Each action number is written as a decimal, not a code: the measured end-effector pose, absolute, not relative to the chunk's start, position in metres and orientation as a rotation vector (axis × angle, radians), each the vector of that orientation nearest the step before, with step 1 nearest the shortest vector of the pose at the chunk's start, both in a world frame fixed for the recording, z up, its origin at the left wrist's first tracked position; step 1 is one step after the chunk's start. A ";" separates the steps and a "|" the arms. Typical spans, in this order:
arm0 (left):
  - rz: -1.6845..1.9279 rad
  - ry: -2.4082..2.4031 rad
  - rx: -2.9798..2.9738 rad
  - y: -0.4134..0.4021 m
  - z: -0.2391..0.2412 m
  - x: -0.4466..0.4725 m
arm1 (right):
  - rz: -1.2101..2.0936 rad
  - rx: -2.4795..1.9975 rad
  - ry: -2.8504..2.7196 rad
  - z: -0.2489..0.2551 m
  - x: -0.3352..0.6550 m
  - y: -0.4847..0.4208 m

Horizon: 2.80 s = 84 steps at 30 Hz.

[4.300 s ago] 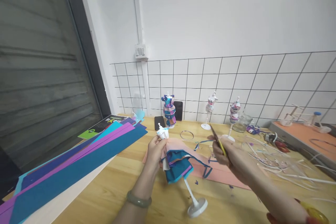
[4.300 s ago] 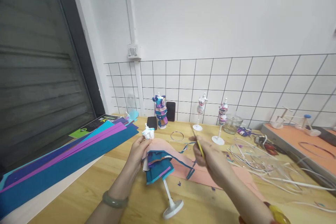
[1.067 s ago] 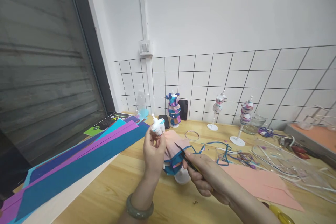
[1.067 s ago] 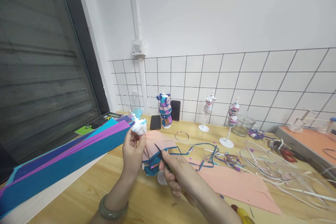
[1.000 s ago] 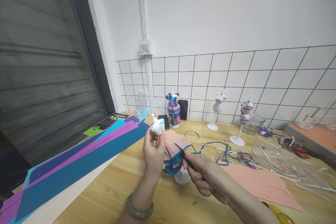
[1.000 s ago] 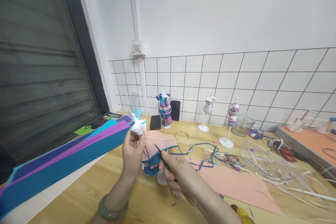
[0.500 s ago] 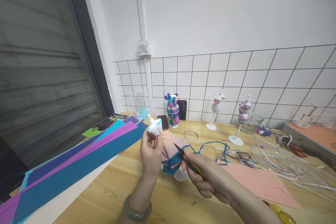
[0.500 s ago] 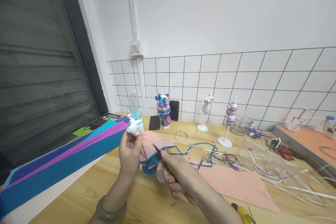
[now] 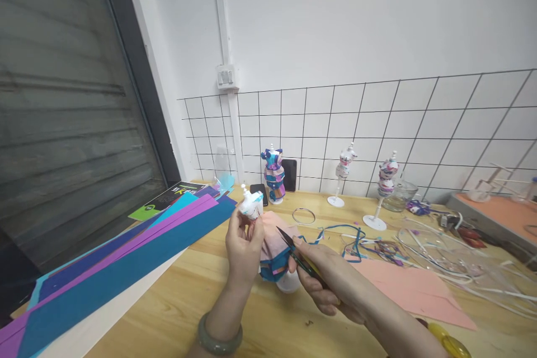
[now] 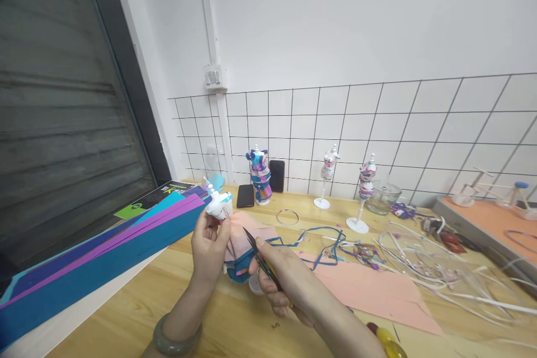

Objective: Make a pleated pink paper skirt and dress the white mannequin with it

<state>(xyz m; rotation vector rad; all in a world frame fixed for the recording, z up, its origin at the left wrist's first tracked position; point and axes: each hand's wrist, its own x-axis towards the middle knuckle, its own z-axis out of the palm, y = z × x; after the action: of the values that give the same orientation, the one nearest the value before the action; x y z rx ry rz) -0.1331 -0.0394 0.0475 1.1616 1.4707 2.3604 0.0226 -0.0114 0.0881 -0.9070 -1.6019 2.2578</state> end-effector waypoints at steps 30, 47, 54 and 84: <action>2.410 1.520 1.181 -0.039 0.042 -0.131 | 1.875 -0.759 -1.881 0.080 0.019 -0.010; 2.443 1.565 1.126 -0.038 0.043 -0.134 | 1.834 -0.816 -1.938 0.081 0.021 -0.012; 2.430 1.548 1.145 -0.038 0.043 -0.134 | 1.865 -0.732 -1.919 0.082 0.020 -0.010; 2.377 1.581 1.246 -0.041 0.041 -0.125 | 1.973 -0.725 -1.823 0.076 0.017 -0.010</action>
<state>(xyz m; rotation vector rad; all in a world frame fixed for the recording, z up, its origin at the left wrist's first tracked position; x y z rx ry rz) -0.1251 -0.0412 0.0407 1.2457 1.5806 2.3774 0.0173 -0.0096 0.0756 -0.7254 -1.8231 1.9726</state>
